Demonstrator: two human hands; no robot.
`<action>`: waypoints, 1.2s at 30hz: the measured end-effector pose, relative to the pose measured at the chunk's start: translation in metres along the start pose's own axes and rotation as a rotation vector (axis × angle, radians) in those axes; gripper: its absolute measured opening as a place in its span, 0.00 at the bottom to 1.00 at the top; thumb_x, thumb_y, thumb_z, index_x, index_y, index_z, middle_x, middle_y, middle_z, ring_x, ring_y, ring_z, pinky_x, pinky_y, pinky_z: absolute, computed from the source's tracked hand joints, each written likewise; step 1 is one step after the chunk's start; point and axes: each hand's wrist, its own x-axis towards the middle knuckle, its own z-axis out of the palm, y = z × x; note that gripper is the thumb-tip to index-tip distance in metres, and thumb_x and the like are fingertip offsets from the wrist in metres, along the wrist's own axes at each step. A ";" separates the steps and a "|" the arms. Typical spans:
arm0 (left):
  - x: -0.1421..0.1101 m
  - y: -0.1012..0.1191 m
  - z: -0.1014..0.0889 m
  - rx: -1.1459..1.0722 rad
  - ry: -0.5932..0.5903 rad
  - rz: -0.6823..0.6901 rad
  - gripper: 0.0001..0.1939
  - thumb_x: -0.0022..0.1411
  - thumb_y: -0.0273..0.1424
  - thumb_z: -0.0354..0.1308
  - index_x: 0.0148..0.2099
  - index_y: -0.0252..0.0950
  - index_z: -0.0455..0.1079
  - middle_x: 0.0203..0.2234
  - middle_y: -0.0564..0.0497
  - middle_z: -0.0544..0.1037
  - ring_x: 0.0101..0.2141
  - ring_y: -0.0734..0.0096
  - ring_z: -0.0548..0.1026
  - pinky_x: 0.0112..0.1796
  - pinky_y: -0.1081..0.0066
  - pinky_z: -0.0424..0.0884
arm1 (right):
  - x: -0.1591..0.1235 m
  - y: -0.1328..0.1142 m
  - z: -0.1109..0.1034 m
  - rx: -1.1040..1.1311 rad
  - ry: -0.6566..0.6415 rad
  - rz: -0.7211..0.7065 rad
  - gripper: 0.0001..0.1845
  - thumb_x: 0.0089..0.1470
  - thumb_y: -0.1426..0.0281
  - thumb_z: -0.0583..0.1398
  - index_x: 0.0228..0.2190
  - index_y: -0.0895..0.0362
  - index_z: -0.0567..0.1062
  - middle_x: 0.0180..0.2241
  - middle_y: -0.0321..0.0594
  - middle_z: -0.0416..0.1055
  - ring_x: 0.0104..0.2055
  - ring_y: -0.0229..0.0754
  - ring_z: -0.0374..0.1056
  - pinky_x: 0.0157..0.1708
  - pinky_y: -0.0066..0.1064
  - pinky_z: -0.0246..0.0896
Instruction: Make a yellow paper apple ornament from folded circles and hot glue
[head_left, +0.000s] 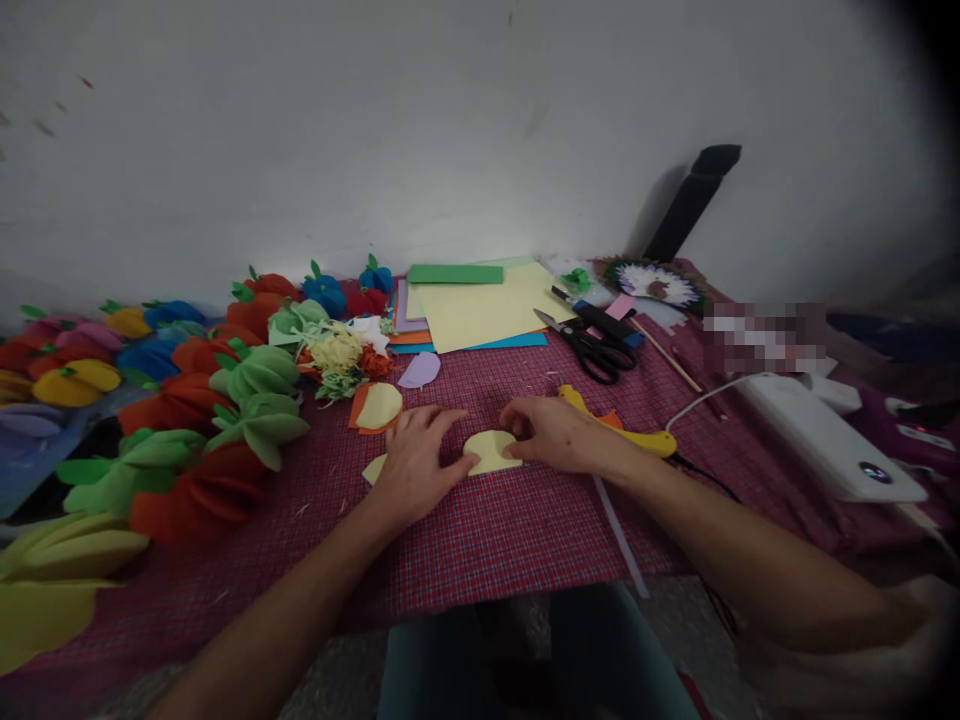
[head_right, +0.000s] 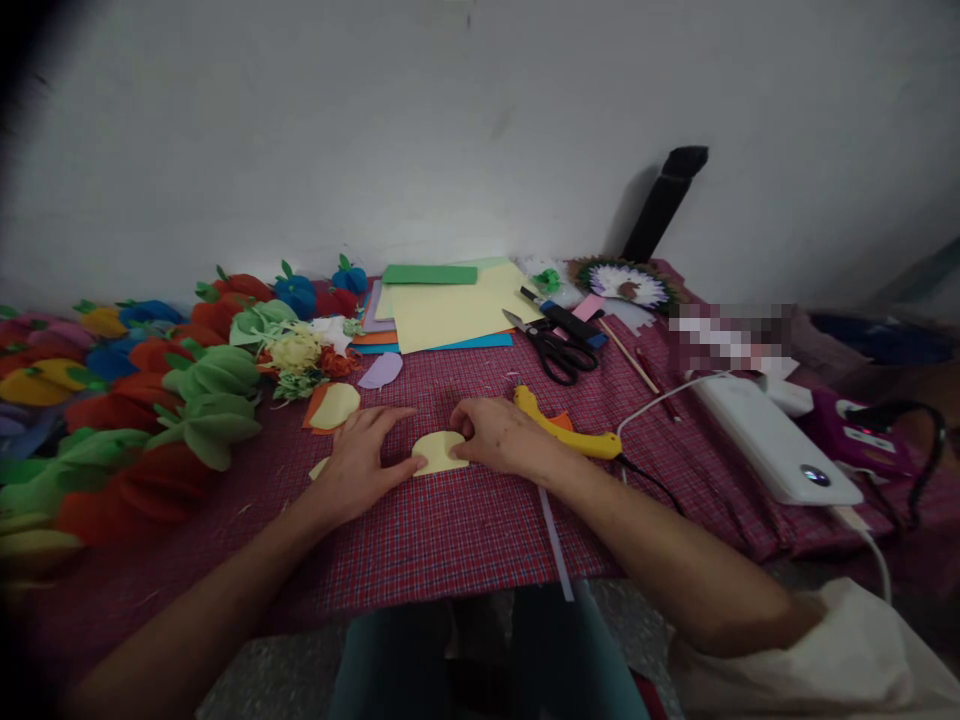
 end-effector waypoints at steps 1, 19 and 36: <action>0.000 0.000 -0.001 0.006 0.005 0.023 0.22 0.53 0.39 0.55 0.51 0.45 0.61 0.45 0.50 0.67 0.46 0.59 0.61 0.45 0.57 0.58 | 0.000 0.000 0.000 -0.008 0.009 -0.005 0.14 0.39 0.68 0.62 0.32 0.57 0.72 0.27 0.35 0.70 0.27 0.36 0.63 0.26 0.26 0.53; -0.015 0.015 -0.024 0.297 -0.090 0.380 0.23 0.55 0.26 0.49 0.53 0.44 0.61 0.50 0.52 0.68 0.54 0.54 0.57 0.49 0.50 0.49 | -0.004 0.005 0.001 -0.058 0.018 -0.010 0.17 0.40 0.63 0.61 0.35 0.55 0.71 0.31 0.38 0.71 0.32 0.39 0.65 0.27 0.27 0.52; -0.022 0.028 -0.028 0.283 -0.229 0.412 0.23 0.58 0.46 0.46 0.53 0.45 0.61 0.50 0.51 0.69 0.53 0.54 0.58 0.50 0.50 0.49 | -0.011 -0.006 -0.010 -0.178 0.095 -0.107 0.12 0.44 0.68 0.60 0.34 0.58 0.71 0.35 0.43 0.70 0.37 0.44 0.65 0.35 0.31 0.55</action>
